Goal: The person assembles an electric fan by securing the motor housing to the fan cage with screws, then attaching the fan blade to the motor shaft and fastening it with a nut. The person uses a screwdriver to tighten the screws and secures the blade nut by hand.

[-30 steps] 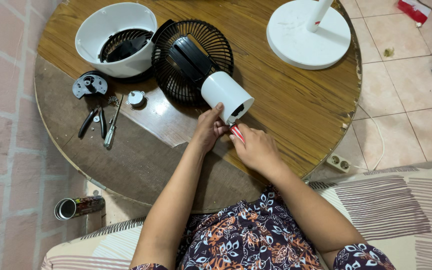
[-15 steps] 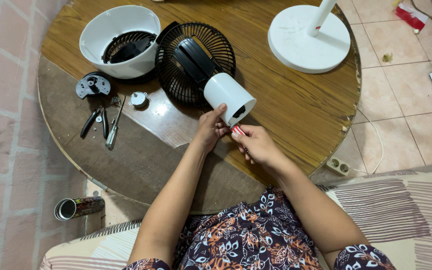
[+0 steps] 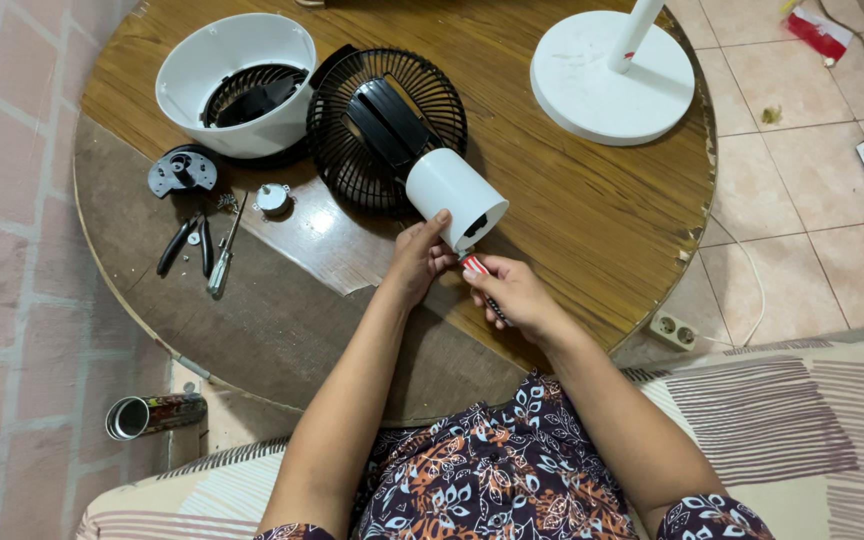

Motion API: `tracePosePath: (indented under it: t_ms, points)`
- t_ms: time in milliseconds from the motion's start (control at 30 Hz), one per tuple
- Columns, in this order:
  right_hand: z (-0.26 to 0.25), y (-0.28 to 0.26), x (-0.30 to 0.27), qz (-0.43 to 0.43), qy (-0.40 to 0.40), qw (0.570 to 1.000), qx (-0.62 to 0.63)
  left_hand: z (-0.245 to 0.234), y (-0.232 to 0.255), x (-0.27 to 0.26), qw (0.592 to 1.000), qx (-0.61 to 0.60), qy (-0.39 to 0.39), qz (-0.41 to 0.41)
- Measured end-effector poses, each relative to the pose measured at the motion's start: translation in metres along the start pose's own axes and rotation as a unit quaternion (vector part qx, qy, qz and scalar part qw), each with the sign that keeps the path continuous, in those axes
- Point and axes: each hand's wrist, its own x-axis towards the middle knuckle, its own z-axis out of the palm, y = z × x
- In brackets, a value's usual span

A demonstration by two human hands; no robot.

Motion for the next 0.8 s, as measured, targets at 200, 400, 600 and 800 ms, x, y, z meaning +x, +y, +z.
tracePosePath:
  t_ms: [200,400,600,800]
  points:
    - [-0.049,0.01,-0.018,0.019,-0.032,0.998,-0.043,0.003,0.003,-0.002,1.0,-0.003,0.023,-0.001]
    - [-0.129,0.027,-0.026,0.012,-0.005,0.99,-0.142,0.004,0.002,-0.004,1.0,0.014,0.02,0.012]
    - [-0.138,0.037,-0.001,-0.205,0.256,0.858,-0.394,0.008,0.004,-0.005,0.997,0.051,0.052,0.017]
    - [-0.109,0.017,0.04,-0.142,0.327,0.798,-0.486,0.017,0.007,-0.009,0.992,0.088,0.089,0.021]
